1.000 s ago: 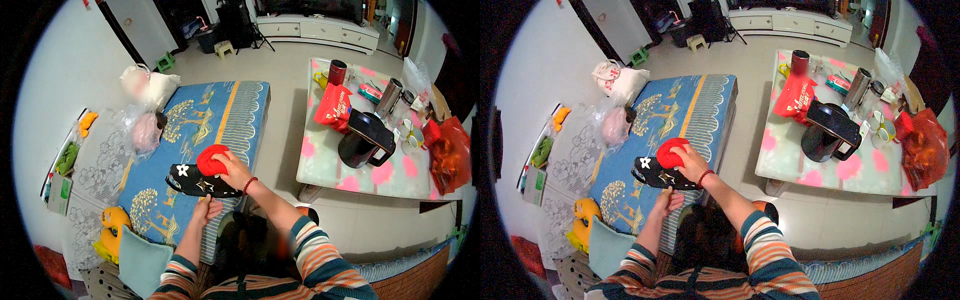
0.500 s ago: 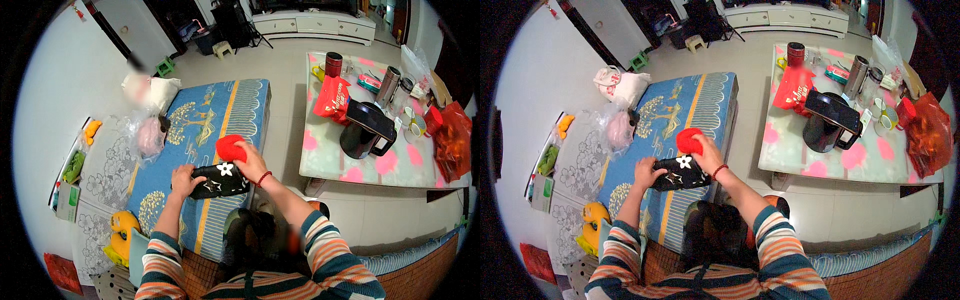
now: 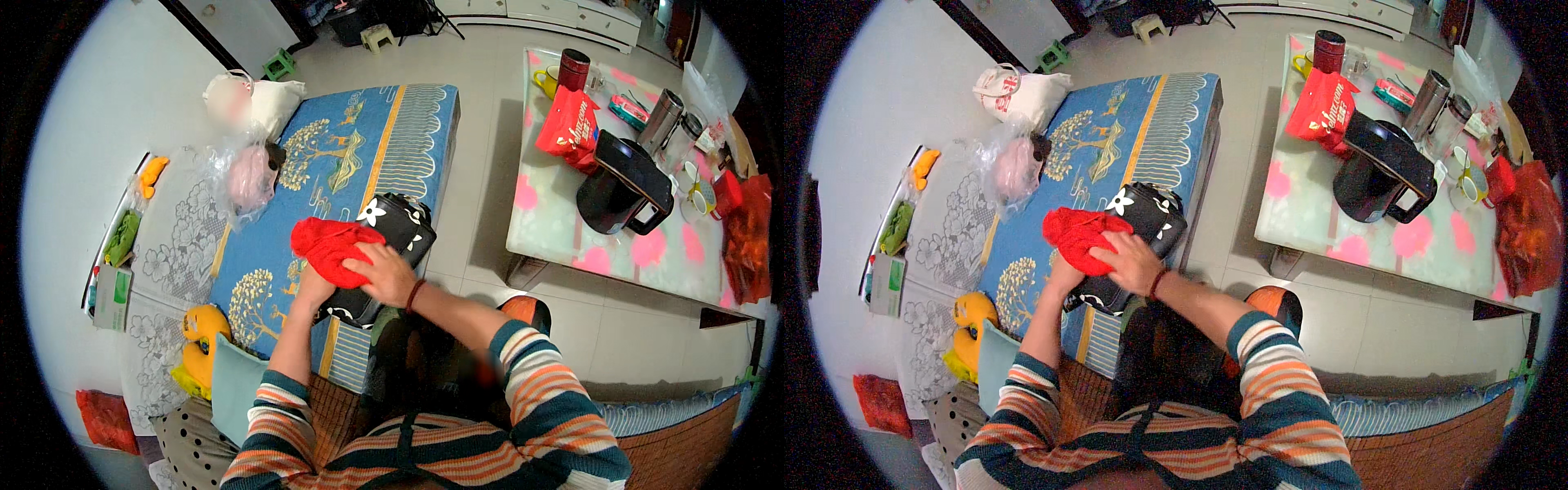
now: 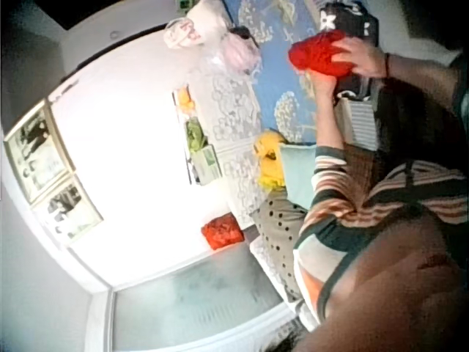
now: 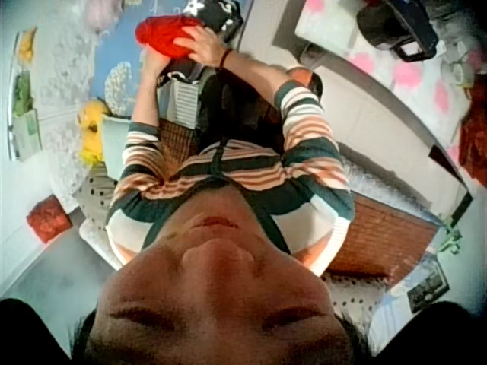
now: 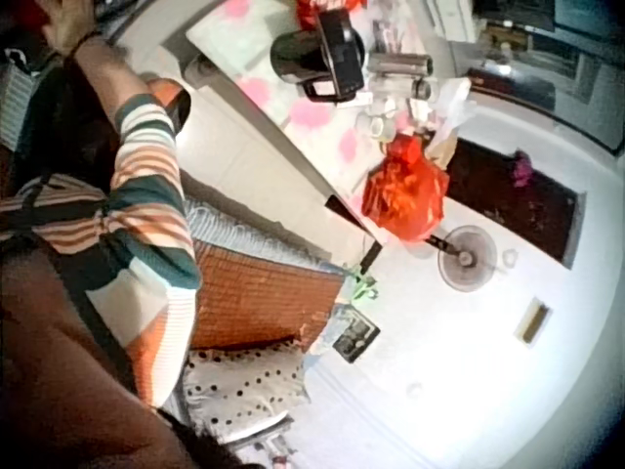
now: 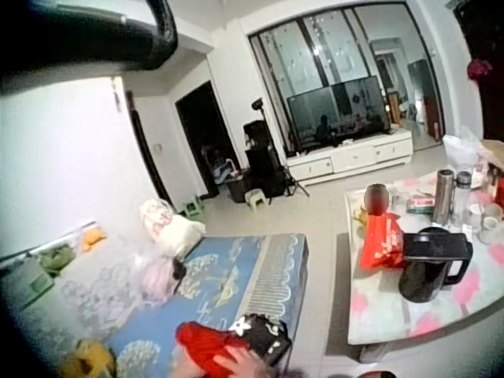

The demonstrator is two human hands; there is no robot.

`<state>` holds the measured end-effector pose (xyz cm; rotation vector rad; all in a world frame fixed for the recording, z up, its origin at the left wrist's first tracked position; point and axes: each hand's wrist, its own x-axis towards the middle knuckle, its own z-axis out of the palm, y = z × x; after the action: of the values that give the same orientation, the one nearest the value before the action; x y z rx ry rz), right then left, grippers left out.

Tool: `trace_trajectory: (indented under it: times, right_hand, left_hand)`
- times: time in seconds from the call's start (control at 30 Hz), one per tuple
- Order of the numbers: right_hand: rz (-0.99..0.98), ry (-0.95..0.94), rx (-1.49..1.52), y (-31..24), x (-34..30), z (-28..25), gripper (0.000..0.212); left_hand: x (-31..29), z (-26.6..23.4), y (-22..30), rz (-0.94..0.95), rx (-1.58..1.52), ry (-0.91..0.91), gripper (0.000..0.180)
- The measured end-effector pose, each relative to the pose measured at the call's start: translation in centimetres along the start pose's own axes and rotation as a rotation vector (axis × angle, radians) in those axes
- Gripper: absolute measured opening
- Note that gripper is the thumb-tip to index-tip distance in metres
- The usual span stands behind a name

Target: The person wipes the exterior and interior of a motorcycle helmet and a handbag using a red cloth.

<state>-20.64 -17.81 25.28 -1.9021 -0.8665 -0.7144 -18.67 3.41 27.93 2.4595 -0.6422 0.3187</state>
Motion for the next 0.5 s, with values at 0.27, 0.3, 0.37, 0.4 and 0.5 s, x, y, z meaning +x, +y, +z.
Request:
trace_trajectory:
  times: [0.27,0.3,0.37,0.4,0.5]
  right_hand:
    - [1.346,0.574,-0.118,17.1,-3.0,-5.0,0.036]
    - [1.198,0.636,-0.01,16.8,-2.7,-5.1,0.036]
    - [0.817,0.705,0.135,14.0,0.0,-4.5,0.036]
    - [0.722,0.685,-0.04,10.9,2.1,-3.8,0.035]
    - [0.259,0.174,-0.01,2.7,4.2,-2.8,0.042]
  left_hand:
    - [-0.5,-0.8,1.9,-0.537,-0.033,0.026,0.038]
    - [-0.4,-1.1,2.0,-0.532,-0.035,0.064,0.039]
    - [0.1,-2.2,3.0,-0.61,0.027,0.102,0.041]
    - [0.2,-2.4,2.4,-0.596,0.104,0.123,0.042]
    - [1.3,-2.1,2.3,-0.542,0.182,0.129,0.039]
